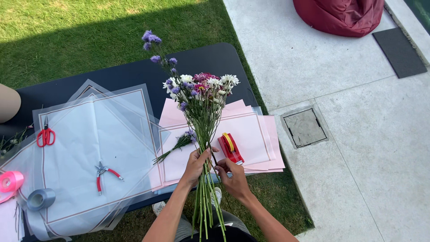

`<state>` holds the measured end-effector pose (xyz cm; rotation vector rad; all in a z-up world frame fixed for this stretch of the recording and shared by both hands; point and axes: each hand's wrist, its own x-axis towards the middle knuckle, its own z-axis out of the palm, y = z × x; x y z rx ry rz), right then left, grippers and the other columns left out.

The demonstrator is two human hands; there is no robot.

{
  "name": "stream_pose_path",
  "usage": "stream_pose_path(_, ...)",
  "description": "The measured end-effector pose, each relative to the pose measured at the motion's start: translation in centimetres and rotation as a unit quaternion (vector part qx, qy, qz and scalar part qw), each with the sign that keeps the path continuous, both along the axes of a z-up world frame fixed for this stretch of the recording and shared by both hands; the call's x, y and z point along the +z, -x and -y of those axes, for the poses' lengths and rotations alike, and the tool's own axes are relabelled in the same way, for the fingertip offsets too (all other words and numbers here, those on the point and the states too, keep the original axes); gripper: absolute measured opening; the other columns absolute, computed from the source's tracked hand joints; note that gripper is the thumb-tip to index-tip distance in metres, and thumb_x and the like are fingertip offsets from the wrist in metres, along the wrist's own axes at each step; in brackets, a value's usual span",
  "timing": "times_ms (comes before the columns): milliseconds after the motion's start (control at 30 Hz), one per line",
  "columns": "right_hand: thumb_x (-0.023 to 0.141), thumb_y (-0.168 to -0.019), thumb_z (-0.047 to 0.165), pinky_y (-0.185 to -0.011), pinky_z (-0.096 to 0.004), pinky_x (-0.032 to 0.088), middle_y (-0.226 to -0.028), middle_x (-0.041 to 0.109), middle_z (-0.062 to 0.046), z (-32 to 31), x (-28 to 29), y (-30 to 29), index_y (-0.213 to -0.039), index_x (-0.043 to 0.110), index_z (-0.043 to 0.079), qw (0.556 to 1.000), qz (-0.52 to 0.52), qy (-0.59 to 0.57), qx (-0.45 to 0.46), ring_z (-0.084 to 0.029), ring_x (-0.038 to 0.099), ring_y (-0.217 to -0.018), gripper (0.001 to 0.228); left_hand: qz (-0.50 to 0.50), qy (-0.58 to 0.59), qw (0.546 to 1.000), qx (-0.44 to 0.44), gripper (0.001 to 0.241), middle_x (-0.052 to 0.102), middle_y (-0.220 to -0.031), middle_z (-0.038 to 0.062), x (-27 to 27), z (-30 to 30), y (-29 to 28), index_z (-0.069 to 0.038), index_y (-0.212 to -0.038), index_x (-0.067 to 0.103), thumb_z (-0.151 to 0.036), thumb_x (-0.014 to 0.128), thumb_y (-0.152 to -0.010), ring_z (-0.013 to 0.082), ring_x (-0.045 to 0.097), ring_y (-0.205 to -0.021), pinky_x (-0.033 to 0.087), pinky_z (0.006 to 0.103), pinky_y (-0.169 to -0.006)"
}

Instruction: The person assembles a floral bouquet by hand-gathering various flower stems, trimming some stems using shears, and securing the bunch together with tape from a dispenser.

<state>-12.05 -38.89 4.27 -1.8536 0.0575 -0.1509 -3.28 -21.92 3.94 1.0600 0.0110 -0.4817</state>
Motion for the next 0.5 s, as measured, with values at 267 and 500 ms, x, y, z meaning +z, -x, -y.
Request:
stream_pose_path(267,0.075,-0.111,0.001,-0.071,-0.03,0.074,-0.1,0.087,-0.015,-0.3,0.9,-0.3,-0.117,0.08,0.001,0.995,-0.067,-0.013,0.074,-0.023,0.083,-0.08,0.008,0.002,-0.089,0.996,0.002,0.035,0.052,-0.074,-0.002,2.6,-1.6,-0.4,-0.008,-0.121,0.09,-0.038,0.072,-0.119,0.0112,0.046,-0.058,0.038,0.0293,-0.058)
stream_pose_path(500,0.077,-0.108,-0.002,-0.069,-0.028,0.071,-0.094,0.087,-0.012,-1.4,2.9,-0.9,-0.108,0.081,0.003,0.991,-0.083,0.013,0.103,-0.021,0.079,-0.078,0.007,0.035,-0.137,0.99,-0.004,0.038,0.028,-0.068,-0.01,2.1,-2.6,-0.4,-0.012,-0.118,0.09,-0.047,0.075,-0.116,0.0078,0.026,-0.06,0.019,0.0302,-0.062)
